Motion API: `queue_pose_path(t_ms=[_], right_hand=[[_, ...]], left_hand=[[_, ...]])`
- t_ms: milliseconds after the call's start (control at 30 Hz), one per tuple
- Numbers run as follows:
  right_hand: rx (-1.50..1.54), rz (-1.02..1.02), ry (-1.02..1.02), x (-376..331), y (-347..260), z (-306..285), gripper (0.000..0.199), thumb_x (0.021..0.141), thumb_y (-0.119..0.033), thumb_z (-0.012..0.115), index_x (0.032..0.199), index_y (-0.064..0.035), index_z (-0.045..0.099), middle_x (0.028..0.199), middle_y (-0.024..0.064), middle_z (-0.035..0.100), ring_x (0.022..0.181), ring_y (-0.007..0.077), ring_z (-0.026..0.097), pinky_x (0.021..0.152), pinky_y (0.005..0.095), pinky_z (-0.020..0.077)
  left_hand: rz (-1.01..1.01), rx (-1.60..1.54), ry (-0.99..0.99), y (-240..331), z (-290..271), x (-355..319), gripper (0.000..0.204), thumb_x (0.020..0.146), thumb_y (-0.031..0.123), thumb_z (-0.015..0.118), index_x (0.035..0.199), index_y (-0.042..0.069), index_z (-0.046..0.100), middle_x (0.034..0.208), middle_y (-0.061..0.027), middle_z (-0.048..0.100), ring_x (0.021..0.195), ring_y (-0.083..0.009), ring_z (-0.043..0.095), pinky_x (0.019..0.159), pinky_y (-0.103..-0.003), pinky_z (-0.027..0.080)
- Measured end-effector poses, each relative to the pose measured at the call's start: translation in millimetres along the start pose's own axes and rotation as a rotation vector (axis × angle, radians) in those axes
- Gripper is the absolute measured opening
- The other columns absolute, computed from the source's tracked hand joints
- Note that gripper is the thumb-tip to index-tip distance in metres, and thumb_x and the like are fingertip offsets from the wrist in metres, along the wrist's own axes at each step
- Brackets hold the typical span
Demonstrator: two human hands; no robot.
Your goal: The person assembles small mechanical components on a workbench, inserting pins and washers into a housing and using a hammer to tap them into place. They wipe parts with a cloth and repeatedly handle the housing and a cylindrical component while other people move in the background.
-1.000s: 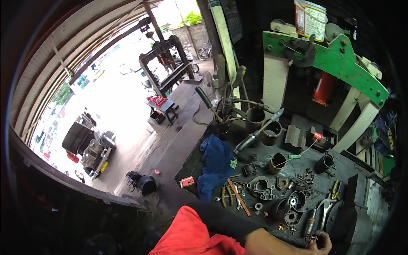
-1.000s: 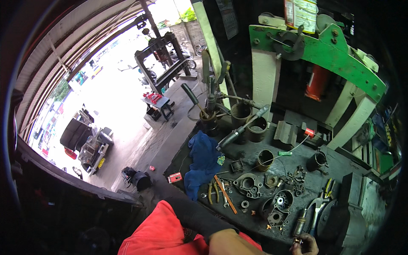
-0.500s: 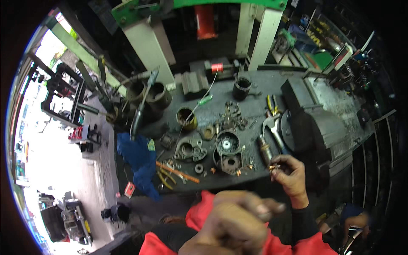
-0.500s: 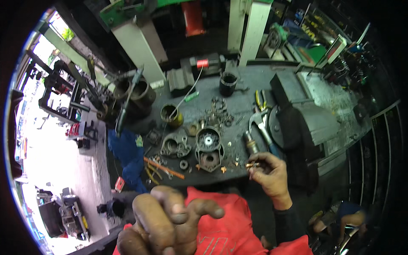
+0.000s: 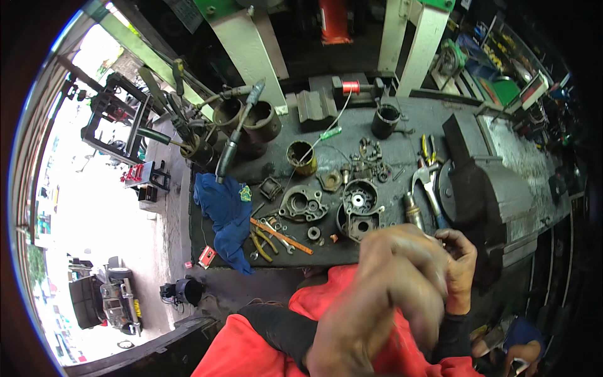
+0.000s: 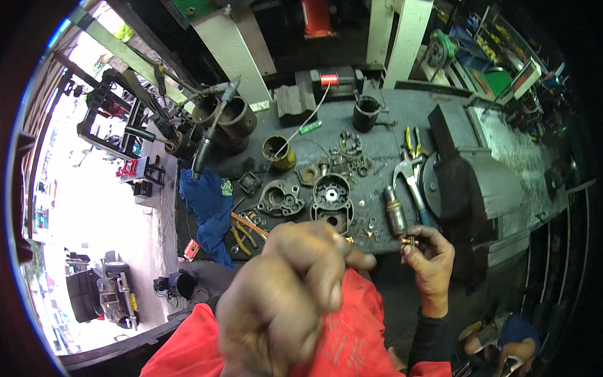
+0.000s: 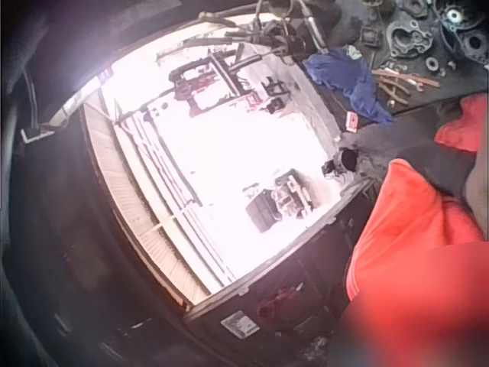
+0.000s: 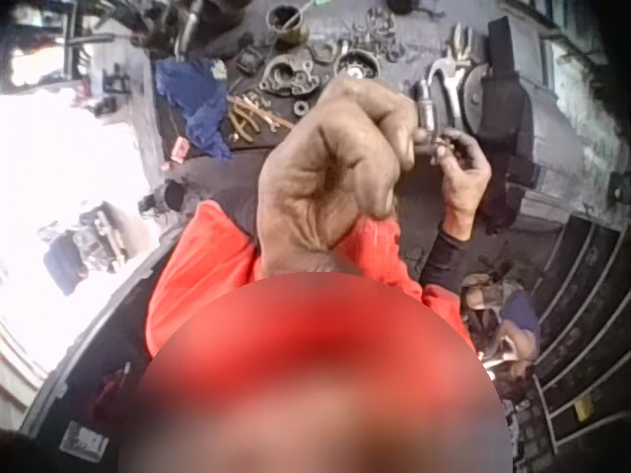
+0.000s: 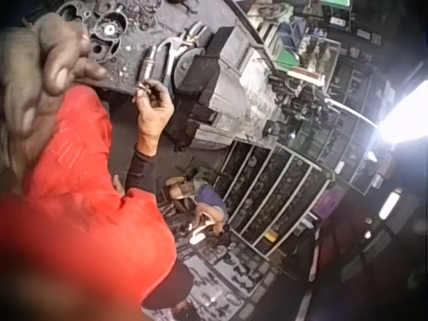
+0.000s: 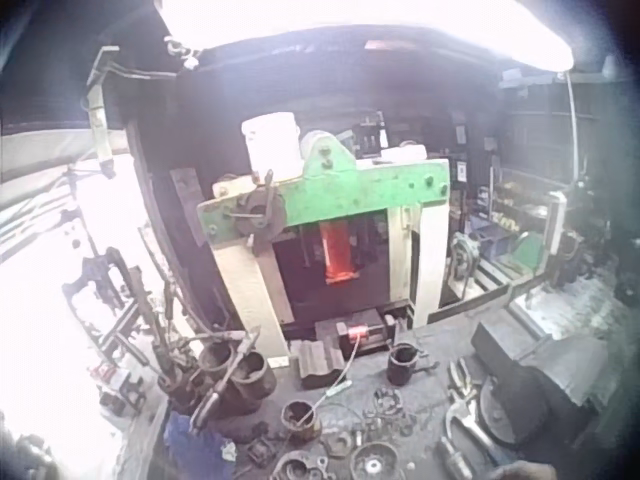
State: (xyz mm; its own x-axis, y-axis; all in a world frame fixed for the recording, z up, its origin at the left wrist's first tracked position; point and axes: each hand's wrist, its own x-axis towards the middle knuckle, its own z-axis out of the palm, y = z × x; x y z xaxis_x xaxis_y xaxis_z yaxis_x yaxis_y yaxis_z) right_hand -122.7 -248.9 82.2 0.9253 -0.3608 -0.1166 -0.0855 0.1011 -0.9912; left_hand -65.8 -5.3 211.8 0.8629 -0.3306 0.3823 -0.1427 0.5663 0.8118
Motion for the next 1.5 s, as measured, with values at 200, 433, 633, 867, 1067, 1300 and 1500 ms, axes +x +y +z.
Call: queue_pose_path(t_ms=[200, 433, 633, 867, 1067, 1300, 1500], right_hand=[[0.053, 0.066, 0.029, -6.5, -6.0, -1.8, 0.031, 0.087, 0.011, 0.074, 0.117, 0.0054, 0.071, 0.112, 0.0079, 0.072, 0.098, 0.0103, 0.07, 0.081, 0.022, 0.0569], [0.024, -0.137, -0.082, -19.1, -25.2, 13.9, 0.031, 0.088, 0.012, 0.07, 0.118, 0.0054, 0.07, 0.12, 0.0083, 0.066, 0.105, 0.0123, 0.069, 0.083, 0.0242, 0.0591], [-0.05, -0.158, -0.097, -19.9, -29.4, 17.3, 0.031, 0.085, 0.012, 0.069, 0.116, 0.0056, 0.07, 0.119, 0.0092, 0.066, 0.104, 0.0106, 0.068, 0.082, 0.0244, 0.0595], [0.064, -0.014, 0.003, -22.1, 4.7, -3.3, 0.029, 0.084, 0.013, 0.07, 0.112, 0.0048, 0.07, 0.114, 0.0053, 0.066, 0.089, 0.0048, 0.063, 0.073, 0.0204, 0.0535], [-0.347, 0.201, 0.155, -3.3, 109.9, -7.6, 0.025, 0.081, -0.001, 0.076, 0.106, -0.0015, 0.073, 0.084, -0.0025, 0.06, 0.066, 0.0011, 0.05, 0.059, 0.0213, 0.0442], [-0.595, -0.017, 0.206, 14.0, 172.0, 19.7, 0.024, 0.081, 0.0, 0.075, 0.104, 0.0002, 0.072, 0.087, 0.0049, 0.064, 0.063, 0.0085, 0.057, 0.059, 0.0269, 0.0481], [-0.97, -0.479, 0.071, 91.1, 164.1, 26.3, 0.03, 0.079, -0.011, 0.078, 0.108, -0.0062, 0.069, 0.1, 0.0099, 0.068, 0.096, 0.0301, 0.064, 0.09, 0.0429, 0.049]], left_hand=[[-0.273, 0.552, -0.26, -48.6, -46.3, 22.9, 0.037, 0.081, 0.024, 0.093, 0.106, 0.005, 0.074, 0.116, -0.0097, 0.065, 0.114, -0.0256, 0.057, 0.104, -0.04, 0.043], [-0.237, 0.873, -0.426, -92.6, -32.2, 19.5, 0.034, 0.089, 0.021, 0.085, 0.118, 0.005, 0.077, 0.102, -0.0083, 0.075, 0.105, -0.0265, 0.064, 0.096, -0.04, 0.048], [-0.177, 0.789, -0.432, -106.8, -27.7, 16.3, 0.023, 0.088, 0.016, 0.083, 0.107, 0.003, 0.077, 0.094, -0.0096, 0.075, 0.089, -0.0271, 0.068, 0.084, -0.039, 0.052], [-0.473, 0.786, -0.217, -92.9, -42.1, 1.3, 0.016, 0.089, 0.009, 0.079, 0.096, -0.001, 0.07, 0.086, -0.0062, 0.067, 0.082, -0.0138, 0.064, 0.076, -0.03, 0.052], [-0.585, 0.639, -0.229, -68.5, -85.2, -32.9, 0.017, 0.088, 0.008, 0.081, 0.098, -0.001, 0.071, 0.092, -0.0067, 0.068, 0.085, -0.0143, 0.066, 0.08, -0.029, 0.054], [-0.919, 0.442, 0.206, -68.0, -138.1, -85.6, 0.016, 0.096, 0.005, 0.077, 0.106, -0.004, 0.068, 0.096, -0.0031, 0.069, 0.084, -0.0073, 0.064, 0.077, -0.022, 0.051], [-0.922, 0.488, 0.245, -75.7, -150.3, -100.2, 0.017, 0.096, 0.009, 0.076, 0.104, -0.003, 0.07, 0.093, -0.0054, 0.072, 0.083, -0.0106, 0.066, 0.077, -0.025, 0.052]])
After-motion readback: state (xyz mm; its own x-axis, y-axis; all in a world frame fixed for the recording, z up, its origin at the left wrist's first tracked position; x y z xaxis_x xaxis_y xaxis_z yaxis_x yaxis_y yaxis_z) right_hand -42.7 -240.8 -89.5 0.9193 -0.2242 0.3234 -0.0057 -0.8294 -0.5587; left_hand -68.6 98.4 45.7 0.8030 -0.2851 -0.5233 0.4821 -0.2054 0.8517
